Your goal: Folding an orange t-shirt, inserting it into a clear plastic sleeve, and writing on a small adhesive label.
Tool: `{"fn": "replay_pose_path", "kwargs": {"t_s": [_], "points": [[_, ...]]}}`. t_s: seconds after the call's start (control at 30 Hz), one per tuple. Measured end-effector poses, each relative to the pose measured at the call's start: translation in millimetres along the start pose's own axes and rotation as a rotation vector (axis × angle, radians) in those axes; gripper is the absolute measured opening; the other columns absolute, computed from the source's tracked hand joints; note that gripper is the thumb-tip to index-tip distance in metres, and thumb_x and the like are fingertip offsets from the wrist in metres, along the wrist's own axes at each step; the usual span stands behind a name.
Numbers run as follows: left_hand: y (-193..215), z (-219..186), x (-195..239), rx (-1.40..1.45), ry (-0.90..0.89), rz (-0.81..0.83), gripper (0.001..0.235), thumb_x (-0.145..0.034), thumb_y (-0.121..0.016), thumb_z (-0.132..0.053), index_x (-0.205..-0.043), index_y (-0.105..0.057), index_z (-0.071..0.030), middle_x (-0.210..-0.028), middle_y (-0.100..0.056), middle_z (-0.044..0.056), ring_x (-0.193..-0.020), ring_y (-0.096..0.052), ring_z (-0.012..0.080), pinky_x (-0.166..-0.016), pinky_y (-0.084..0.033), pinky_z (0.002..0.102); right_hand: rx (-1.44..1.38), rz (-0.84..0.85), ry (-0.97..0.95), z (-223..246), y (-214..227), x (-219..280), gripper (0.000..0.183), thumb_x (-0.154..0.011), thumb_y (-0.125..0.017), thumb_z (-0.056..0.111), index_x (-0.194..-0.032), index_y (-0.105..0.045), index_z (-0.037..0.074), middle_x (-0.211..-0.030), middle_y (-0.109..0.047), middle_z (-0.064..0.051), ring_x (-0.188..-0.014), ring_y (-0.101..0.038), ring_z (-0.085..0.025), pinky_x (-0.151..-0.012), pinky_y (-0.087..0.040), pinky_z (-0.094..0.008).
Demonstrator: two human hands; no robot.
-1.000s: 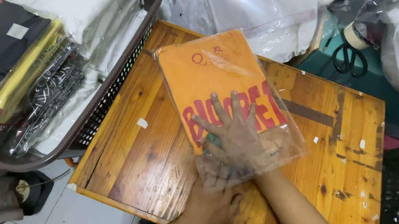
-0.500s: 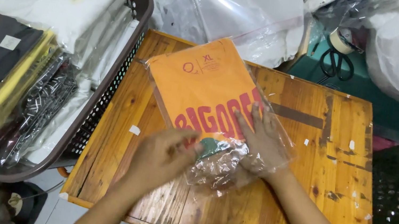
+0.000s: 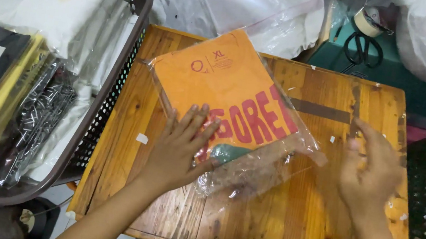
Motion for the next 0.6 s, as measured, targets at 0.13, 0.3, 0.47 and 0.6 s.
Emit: {"fn": "replay_pose_path", "kwargs": {"t_s": [0.13,0.3,0.47,0.6], "points": [[-15.2,0.3,5.7,-0.008,-0.013,0.015,0.066,-0.08,-0.042,-0.054,-0.134,-0.031,-0.018,-0.141,-0.022,0.013,-0.13,-0.017,0.0308,-0.103,-0.005,0.05,-0.031,0.338,0.185,40.9,-79.6,-36.7,0.058,-0.085,-0.044,0.03,-0.135,-0.029,0.005,-0.14,-0.023,-0.017,-0.128,-0.017,-0.037,-0.101,-0.015,-0.049],[-11.7,0.2,12.7,-0.022,0.002,0.222,0.069,-0.083,-0.036,-0.055,-0.137,-0.022,-0.015,-0.142,-0.011,0.018,-0.131,-0.007,0.033,-0.102,-0.003,0.05,-0.067,0.786,0.205,49.8,-125.6,-30.1,0.06,-0.087,-0.032,0.05,-0.136,-0.026,0.017,-0.144,-0.015,-0.009,-0.132,-0.01,-0.029,-0.103,-0.009,-0.051],[18.1,-8.0,40.0,0.035,-0.143,0.32,0.068,-0.082,-0.039,-0.056,-0.136,-0.024,-0.016,-0.142,-0.014,0.014,-0.13,-0.008,0.0296,-0.101,-0.004,0.047,0.017,0.903,0.071,76.3,-76.8,5.6,0.062,-0.085,-0.028,0.05,-0.136,-0.019,0.018,-0.143,-0.014,-0.008,-0.131,-0.011,-0.026,-0.1,-0.009,-0.051],[36.7,-10.4,49.6,0.33,0.028,0.19,0.045,-0.084,-0.039,-0.035,-0.114,-0.053,-0.004,-0.124,-0.048,0.012,-0.113,-0.043,0.0297,-0.09,-0.032,0.046,-0.093,0.737,-0.064,107.1,-37.1,5.6,0.071,-0.075,-0.034,0.058,-0.133,-0.027,0.017,-0.144,-0.008,-0.01,-0.127,-0.024,-0.032,-0.085,-0.036,-0.052]]}}
Point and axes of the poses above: each hand's wrist, its own x-axis away from the middle knuckle, its own y-axis out of the back of the hand, z = x × y, the point moved 2 cm from there along -x, towards the middle knuckle
